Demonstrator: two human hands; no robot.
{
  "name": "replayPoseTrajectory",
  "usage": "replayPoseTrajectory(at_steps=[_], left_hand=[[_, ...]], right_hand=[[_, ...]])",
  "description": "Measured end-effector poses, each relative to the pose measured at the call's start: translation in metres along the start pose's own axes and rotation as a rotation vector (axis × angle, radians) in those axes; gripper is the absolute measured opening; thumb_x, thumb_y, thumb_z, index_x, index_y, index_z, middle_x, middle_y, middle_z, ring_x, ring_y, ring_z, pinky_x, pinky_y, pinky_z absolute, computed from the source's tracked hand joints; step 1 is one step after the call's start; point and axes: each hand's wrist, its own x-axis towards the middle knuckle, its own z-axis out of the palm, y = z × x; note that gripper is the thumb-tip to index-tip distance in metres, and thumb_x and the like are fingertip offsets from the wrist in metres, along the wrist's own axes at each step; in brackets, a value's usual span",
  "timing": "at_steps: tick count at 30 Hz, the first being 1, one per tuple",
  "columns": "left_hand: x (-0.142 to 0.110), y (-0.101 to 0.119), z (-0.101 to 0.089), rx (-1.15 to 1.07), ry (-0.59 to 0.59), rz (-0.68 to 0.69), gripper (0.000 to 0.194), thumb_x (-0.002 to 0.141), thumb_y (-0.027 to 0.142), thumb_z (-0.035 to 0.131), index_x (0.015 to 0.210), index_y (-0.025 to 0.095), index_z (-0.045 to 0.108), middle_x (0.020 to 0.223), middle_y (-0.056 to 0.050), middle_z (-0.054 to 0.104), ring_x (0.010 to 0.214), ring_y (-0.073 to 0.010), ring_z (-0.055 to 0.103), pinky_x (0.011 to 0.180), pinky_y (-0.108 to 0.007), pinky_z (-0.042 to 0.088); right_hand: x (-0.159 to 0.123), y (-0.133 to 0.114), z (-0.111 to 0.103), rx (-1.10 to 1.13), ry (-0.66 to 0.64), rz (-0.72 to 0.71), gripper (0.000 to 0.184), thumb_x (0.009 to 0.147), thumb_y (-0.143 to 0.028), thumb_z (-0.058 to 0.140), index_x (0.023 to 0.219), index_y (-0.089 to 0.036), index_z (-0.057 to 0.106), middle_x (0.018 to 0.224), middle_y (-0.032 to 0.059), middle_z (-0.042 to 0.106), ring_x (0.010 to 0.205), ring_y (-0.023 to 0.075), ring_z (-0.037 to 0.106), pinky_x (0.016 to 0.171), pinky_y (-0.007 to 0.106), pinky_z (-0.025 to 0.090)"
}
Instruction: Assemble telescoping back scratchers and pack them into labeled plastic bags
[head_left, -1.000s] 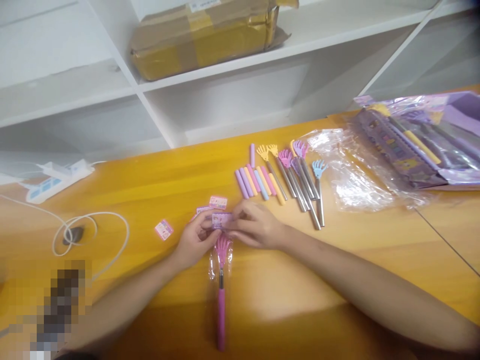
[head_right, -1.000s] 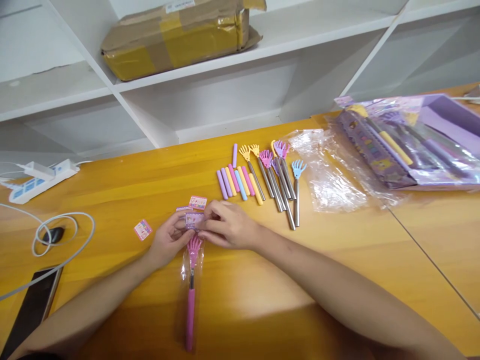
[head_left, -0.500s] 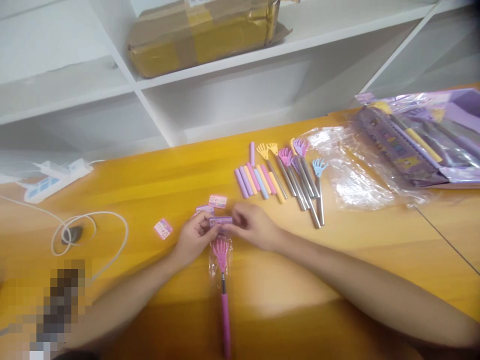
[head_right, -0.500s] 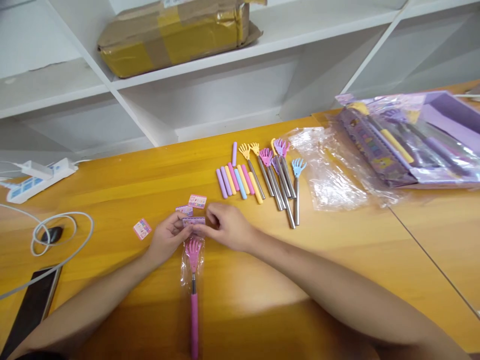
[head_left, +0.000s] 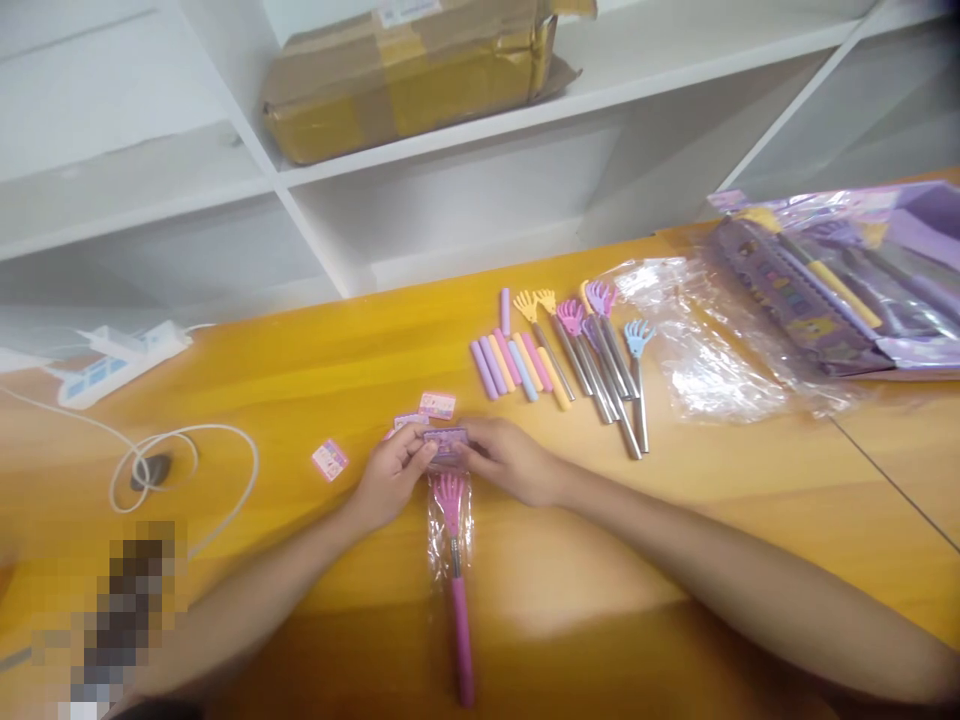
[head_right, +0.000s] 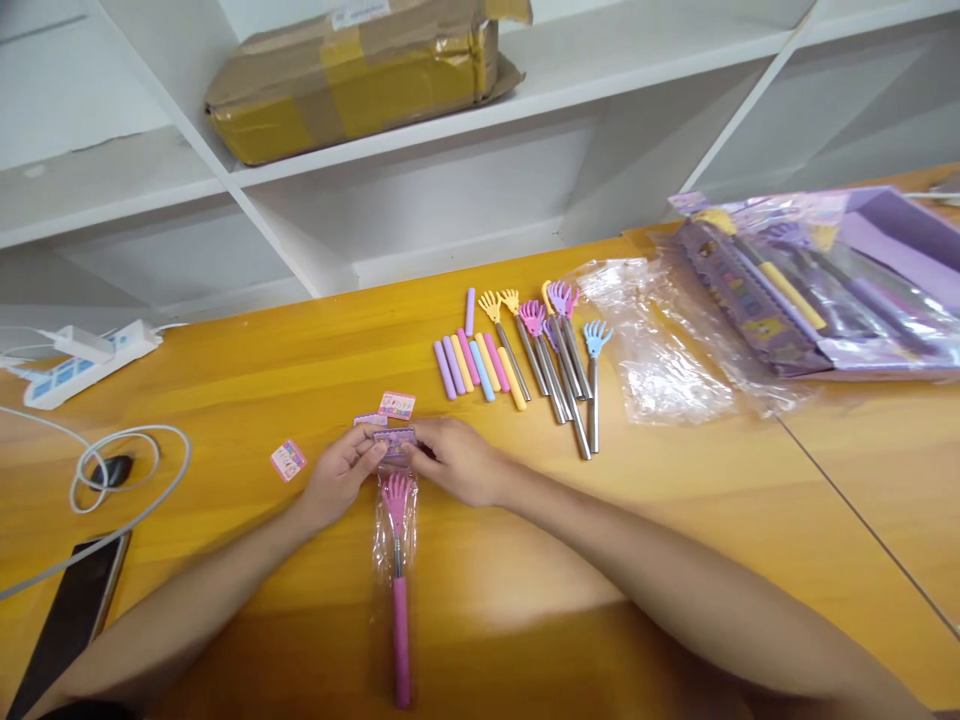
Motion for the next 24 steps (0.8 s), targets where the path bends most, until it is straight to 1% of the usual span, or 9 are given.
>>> replayPoseTrajectory(at_steps=[2, 6, 8, 10, 12, 15, 18, 21, 24], left_hand=[[0.001, 0.002, 0.001, 0.002, 0.016, 0.022, 0.038, 0.105, 0.049, 0.064, 0.127, 0.018, 0.066, 0.122, -0.012, 0.079, 0.11, -0.0263, 0.078, 0.101, -0.041, 0.061], [0.0, 0.006, 0.003, 0.008, 0.097, 0.036, 0.042, 0.106, 0.049, 0.063, 0.133, 0.017, 0.063, 0.127, -0.014, 0.078, 0.115, -0.0275, 0.076, 0.104, -0.042, 0.059], [-0.001, 0.006, 0.003, 0.026, 0.138, 0.048, 0.042, 0.105, 0.05, 0.064, 0.132, 0.018, 0.063, 0.127, -0.013, 0.078, 0.114, -0.0272, 0.076, 0.104, -0.042, 0.059], [-0.003, 0.005, 0.001, 0.029, 0.149, 0.048, 0.04, 0.104, 0.05, 0.065, 0.13, 0.019, 0.062, 0.124, -0.012, 0.078, 0.11, -0.0266, 0.077, 0.103, -0.042, 0.059], [-0.006, 0.003, -0.002, 0.006, 0.112, 0.031, 0.035, 0.104, 0.048, 0.066, 0.126, 0.02, 0.063, 0.117, -0.01, 0.079, 0.105, -0.0259, 0.077, 0.101, -0.04, 0.059], [-0.007, -0.002, -0.008, -0.013, 0.026, 0.031, 0.027, 0.104, 0.046, 0.065, 0.116, 0.021, 0.065, 0.111, -0.009, 0.078, 0.104, -0.0262, 0.077, 0.097, -0.038, 0.059], [-0.006, -0.007, -0.011, -0.089, -0.105, 0.042, 0.03, 0.108, 0.046, 0.058, 0.125, 0.022, 0.062, 0.121, -0.012, 0.076, 0.114, -0.03, 0.075, 0.106, -0.045, 0.057], [-0.004, -0.008, -0.01, -0.196, -0.201, 0.069, 0.034, 0.109, 0.046, 0.055, 0.131, 0.022, 0.058, 0.133, -0.017, 0.073, 0.121, -0.0343, 0.073, 0.109, -0.053, 0.056], [-0.001, -0.008, -0.009, -0.232, -0.223, 0.073, 0.031, 0.109, 0.045, 0.054, 0.128, 0.021, 0.057, 0.132, -0.02, 0.074, 0.12, -0.0351, 0.074, 0.108, -0.055, 0.056]], right_hand=[[0.002, -0.001, -0.002, 0.025, 0.041, 0.036, 0.023, 0.105, -0.03, 0.051, 0.092, -0.018, 0.065, 0.091, 0.0032, 0.07, 0.082, 0.0162, 0.059, 0.077, 0.027, 0.045], [-0.006, -0.014, 0.001, 0.03, 0.237, 0.196, 0.029, 0.105, -0.03, 0.043, 0.082, -0.019, 0.055, 0.077, 0.0011, 0.062, 0.073, 0.0152, 0.054, 0.07, 0.027, 0.041], [-0.021, -0.028, 0.008, -0.056, 0.202, 0.277, 0.032, 0.106, -0.039, 0.047, 0.082, -0.02, 0.056, 0.076, 0.0014, 0.062, 0.071, 0.0154, 0.054, 0.069, 0.028, 0.041], [-0.042, -0.043, 0.019, -0.189, 0.1, 0.326, 0.032, 0.096, -0.048, 0.065, 0.081, -0.021, 0.058, 0.077, 0.0017, 0.065, 0.07, 0.0166, 0.055, 0.07, 0.03, 0.042], [-0.065, -0.055, 0.033, -0.26, 0.107, 0.355, 0.037, 0.079, -0.05, 0.081, 0.079, -0.023, 0.055, 0.079, 0.0015, 0.067, 0.071, 0.0198, 0.058, 0.068, 0.033, 0.044], [-0.092, -0.061, 0.052, -0.125, 0.133, 0.426, 0.025, 0.078, -0.044, 0.074, 0.08, -0.027, 0.056, 0.071, -0.005, 0.066, 0.06, 0.0176, 0.059, 0.058, 0.031, 0.042], [-0.11, -0.054, 0.052, 0.017, 0.234, 0.482, 0.016, 0.077, -0.04, 0.07, 0.082, -0.029, 0.059, 0.067, -0.0066, 0.063, 0.055, 0.0166, 0.057, 0.051, 0.029, 0.04], [-0.125, -0.045, 0.012, 0.022, 0.369, 0.492, 0.021, 0.092, -0.045, 0.061, 0.083, -0.027, 0.065, 0.074, -0.0014, 0.067, 0.066, 0.019, 0.064, 0.06, 0.029, 0.049], [-0.138, -0.038, -0.083, -0.119, 0.564, 0.522, 0.034, 0.102, -0.051, 0.052, 0.088, -0.023, 0.065, 0.073, 0.0018, 0.065, 0.072, 0.0197, 0.064, 0.071, 0.031, 0.049]])
